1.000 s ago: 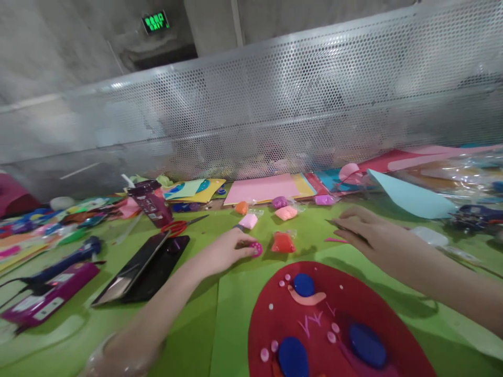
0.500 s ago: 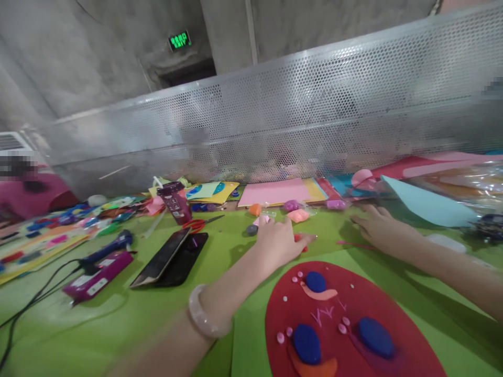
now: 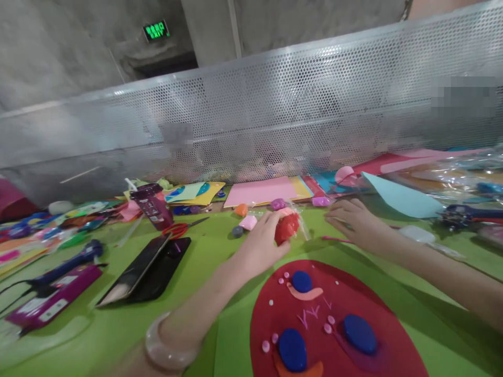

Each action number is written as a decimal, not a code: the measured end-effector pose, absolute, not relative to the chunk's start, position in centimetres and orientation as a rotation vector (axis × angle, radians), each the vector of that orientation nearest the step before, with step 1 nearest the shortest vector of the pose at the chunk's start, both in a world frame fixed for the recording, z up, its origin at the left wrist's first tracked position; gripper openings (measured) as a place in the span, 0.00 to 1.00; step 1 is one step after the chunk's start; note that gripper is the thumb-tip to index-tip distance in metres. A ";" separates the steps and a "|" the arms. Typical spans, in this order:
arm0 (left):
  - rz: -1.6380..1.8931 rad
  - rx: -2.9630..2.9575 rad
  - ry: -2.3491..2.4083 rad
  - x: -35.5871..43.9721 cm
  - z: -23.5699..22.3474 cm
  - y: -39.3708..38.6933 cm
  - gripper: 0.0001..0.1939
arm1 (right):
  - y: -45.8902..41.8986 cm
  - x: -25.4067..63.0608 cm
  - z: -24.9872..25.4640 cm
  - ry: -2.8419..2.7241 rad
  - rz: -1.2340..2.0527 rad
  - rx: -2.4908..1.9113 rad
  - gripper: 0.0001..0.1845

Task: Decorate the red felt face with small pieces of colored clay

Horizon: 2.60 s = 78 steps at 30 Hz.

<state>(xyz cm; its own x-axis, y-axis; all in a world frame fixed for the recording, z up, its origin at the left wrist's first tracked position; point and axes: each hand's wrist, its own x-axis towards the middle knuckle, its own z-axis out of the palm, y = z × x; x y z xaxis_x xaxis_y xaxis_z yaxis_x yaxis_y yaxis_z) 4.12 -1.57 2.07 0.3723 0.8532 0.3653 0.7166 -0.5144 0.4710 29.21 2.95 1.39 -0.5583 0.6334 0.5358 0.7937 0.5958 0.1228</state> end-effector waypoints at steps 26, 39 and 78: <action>1.075 1.301 0.895 8.5 2.6 -4.9 0.10 | -3.0 25.3 2.6 -2.210 -0.858 -0.546 0.10; 1.077 1.584 0.982 8.1 2.7 -4.5 0.08 | -4.0 25.0 3.4 -2.142 -0.194 -0.754 0.10; 1.050 1.970 1.011 7.5 2.7 -5.4 0.09 | -4.1 25.1 3.2 -1.985 0.806 -1.132 0.16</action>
<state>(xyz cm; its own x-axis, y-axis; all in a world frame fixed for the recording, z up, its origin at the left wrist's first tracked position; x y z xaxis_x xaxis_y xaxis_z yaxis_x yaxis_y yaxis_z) 7.55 -5.36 2.73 0.3733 0.8604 0.3468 0.3144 -0.4690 0.8253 25.15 -4.06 3.17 -0.3703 0.8896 0.2672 0.4517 0.4238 -0.7850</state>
